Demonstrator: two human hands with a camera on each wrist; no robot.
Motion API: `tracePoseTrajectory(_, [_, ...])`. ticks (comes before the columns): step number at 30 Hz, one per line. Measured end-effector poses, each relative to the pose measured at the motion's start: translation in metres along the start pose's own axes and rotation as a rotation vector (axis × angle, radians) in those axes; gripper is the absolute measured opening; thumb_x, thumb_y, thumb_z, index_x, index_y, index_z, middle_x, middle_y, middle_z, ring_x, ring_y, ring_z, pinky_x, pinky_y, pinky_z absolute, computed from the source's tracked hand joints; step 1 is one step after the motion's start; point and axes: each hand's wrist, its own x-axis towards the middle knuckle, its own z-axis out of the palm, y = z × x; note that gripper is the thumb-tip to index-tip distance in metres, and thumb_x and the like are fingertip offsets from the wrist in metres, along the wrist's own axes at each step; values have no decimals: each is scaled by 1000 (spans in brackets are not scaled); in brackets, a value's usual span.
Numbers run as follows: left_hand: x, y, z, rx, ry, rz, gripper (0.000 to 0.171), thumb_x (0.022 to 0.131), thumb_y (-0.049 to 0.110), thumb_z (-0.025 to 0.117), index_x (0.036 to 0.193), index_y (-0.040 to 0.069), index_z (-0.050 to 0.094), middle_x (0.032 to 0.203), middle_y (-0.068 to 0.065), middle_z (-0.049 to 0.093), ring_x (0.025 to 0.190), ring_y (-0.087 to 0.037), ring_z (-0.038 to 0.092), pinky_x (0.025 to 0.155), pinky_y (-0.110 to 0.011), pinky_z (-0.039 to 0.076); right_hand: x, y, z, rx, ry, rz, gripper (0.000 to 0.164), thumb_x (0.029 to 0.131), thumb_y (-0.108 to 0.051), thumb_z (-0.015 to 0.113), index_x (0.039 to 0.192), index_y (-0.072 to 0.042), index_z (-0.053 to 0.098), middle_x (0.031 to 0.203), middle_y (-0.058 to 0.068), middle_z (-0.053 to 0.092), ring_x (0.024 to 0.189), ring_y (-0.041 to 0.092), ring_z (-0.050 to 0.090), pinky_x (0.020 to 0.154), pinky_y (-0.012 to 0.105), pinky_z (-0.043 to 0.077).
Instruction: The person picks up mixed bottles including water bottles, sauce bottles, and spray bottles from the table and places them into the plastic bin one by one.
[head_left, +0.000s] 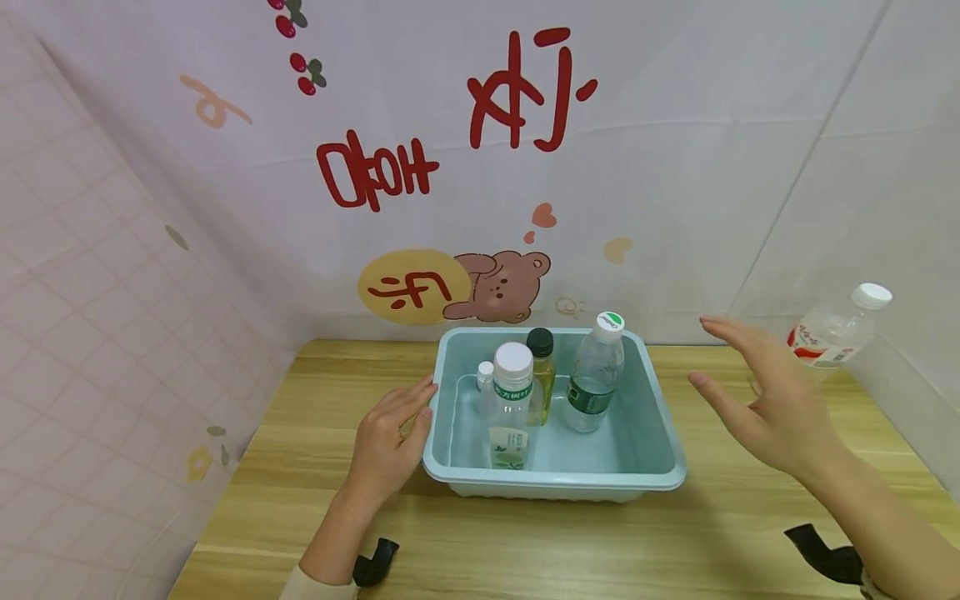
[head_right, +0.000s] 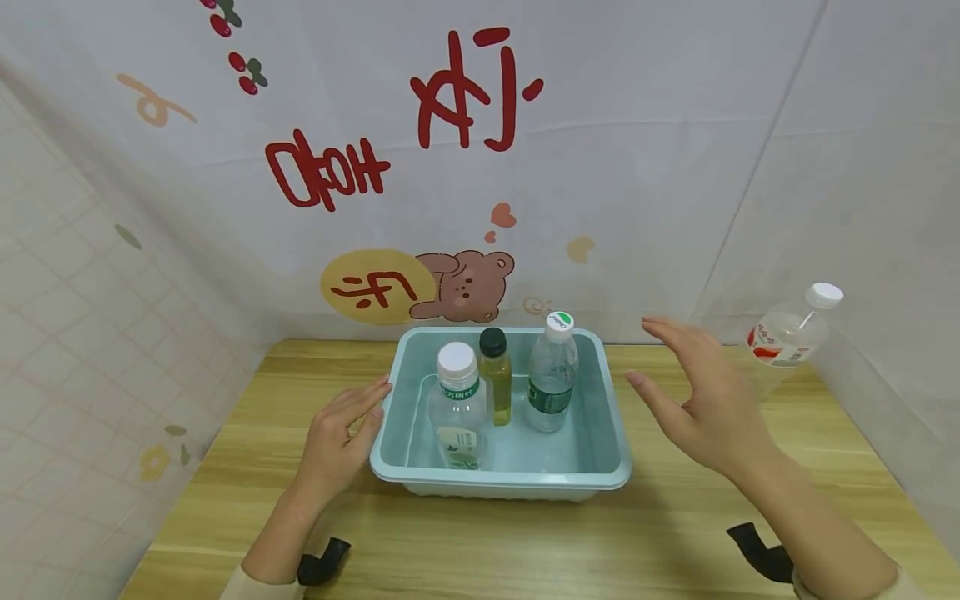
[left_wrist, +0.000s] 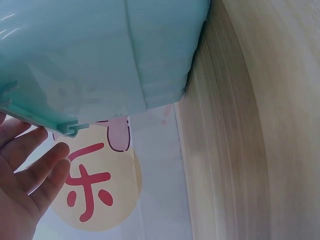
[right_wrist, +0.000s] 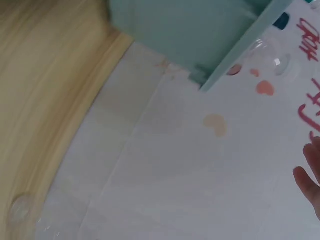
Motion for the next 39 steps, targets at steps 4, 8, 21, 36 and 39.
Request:
tracePoseTrajectory(4, [0, 0, 0, 5, -3, -9, 34, 95, 5, 68, 128, 0, 74, 135, -11, 69, 116, -33, 69, 94, -54, 59, -10, 20, -6, -101, -38, 9, 82, 99, -67, 55, 132, 8, 65, 133, 27, 65, 127, 34, 59, 117, 24, 32])
tracePoseTrajectory(8, [-1, 1, 0, -1, -5, -12, 34, 95, 5, 68, 128, 0, 74, 135, -12, 69, 116, -33, 69, 93, -54, 59, -20, 37, -17, -155, -99, 95, 80, 99, -63, 61, 137, 7, 61, 146, 28, 56, 130, 53, 51, 123, 50, 32])
tracePoseTrajectory(21, [0, 1, 1, -18, -4, -11, 34, 95, 5, 68, 128, 0, 74, 136, -12, 69, 116, -32, 69, 93, -54, 59, -28, 86, -58, -315, -113, 342, 91, 98, -56, 64, 150, 15, 42, 163, 37, 27, 148, 61, 24, 120, 71, 16])
tracePoseTrajectory(36, [2, 0, 2, -20, -2, 7, 34, 94, 2, 69, 127, -1, 74, 134, -14, 70, 115, -31, 70, 92, -52, 59, -23, 130, -87, -332, -90, 598, 95, 100, -48, 65, 158, 14, 23, 167, 36, 13, 153, 59, 9, 120, 75, 4])
tracePoseTrajectory(39, [2, 0, 2, -19, -1, 6, 34, 94, 2, 69, 127, -1, 74, 134, -13, 70, 115, -31, 70, 93, -52, 59, -22, 135, -90, -267, -75, 683, 90, 101, -37, 66, 160, 11, 19, 169, 33, 10, 156, 54, 4, 122, 71, 2])
